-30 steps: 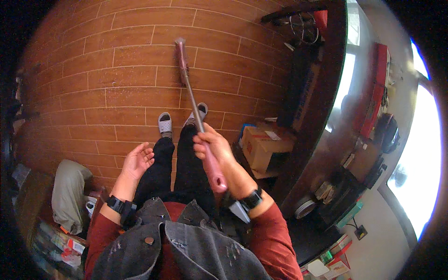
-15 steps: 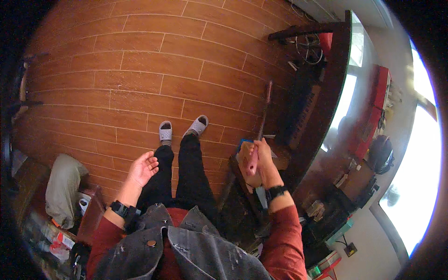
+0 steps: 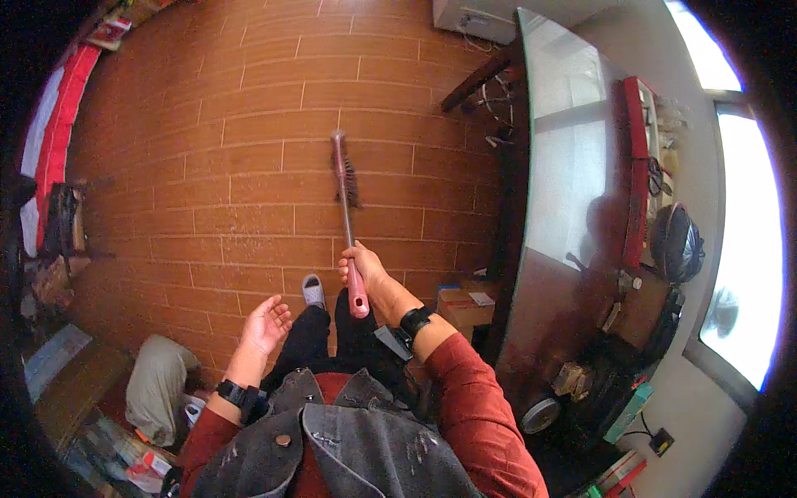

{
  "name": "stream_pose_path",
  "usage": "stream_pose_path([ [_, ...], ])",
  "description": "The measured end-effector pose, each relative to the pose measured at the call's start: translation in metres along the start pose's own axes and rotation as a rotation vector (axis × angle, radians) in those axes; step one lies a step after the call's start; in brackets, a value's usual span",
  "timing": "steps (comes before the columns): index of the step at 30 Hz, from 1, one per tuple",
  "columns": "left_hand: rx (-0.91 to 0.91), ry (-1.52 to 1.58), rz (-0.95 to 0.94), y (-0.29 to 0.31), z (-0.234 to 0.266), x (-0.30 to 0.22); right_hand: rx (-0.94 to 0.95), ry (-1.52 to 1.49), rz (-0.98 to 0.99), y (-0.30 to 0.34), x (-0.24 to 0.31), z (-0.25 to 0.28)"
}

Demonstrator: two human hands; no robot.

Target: The person enters a room and sweeps the tiled floor with a broom, moving around furniture and a digital scale. The person continues sweeping different areas of the room, including under a bed and near a desk.

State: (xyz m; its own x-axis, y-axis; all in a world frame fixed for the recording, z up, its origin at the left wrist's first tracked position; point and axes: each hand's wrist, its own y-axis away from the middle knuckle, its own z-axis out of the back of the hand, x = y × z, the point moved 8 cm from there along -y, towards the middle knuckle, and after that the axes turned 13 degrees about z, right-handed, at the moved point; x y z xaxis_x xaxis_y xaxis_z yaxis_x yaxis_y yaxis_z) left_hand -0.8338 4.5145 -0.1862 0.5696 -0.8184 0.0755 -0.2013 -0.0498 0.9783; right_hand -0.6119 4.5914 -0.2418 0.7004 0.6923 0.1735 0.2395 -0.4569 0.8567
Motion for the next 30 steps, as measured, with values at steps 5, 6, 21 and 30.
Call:
stream_pose_path([
  [5,0.095,-0.04,-0.034,0.016,-0.059,-0.027,0.125,-0.287,-0.12,0.032,0.061,-0.005],
  [6,0.117,-0.048,-0.04,0.02,-0.071,-0.034,0.172,-0.218,-0.034,0.043,0.082,0.002],
  [21,0.175,0.007,-0.072,0.003,-0.225,-0.222,-0.399,0.483,0.183,-0.008,0.27,0.066],
  [30,0.081,0.017,-0.097,-0.006,-0.291,-0.32,0.021,0.476,0.056,-0.153,0.294,-0.118],
])
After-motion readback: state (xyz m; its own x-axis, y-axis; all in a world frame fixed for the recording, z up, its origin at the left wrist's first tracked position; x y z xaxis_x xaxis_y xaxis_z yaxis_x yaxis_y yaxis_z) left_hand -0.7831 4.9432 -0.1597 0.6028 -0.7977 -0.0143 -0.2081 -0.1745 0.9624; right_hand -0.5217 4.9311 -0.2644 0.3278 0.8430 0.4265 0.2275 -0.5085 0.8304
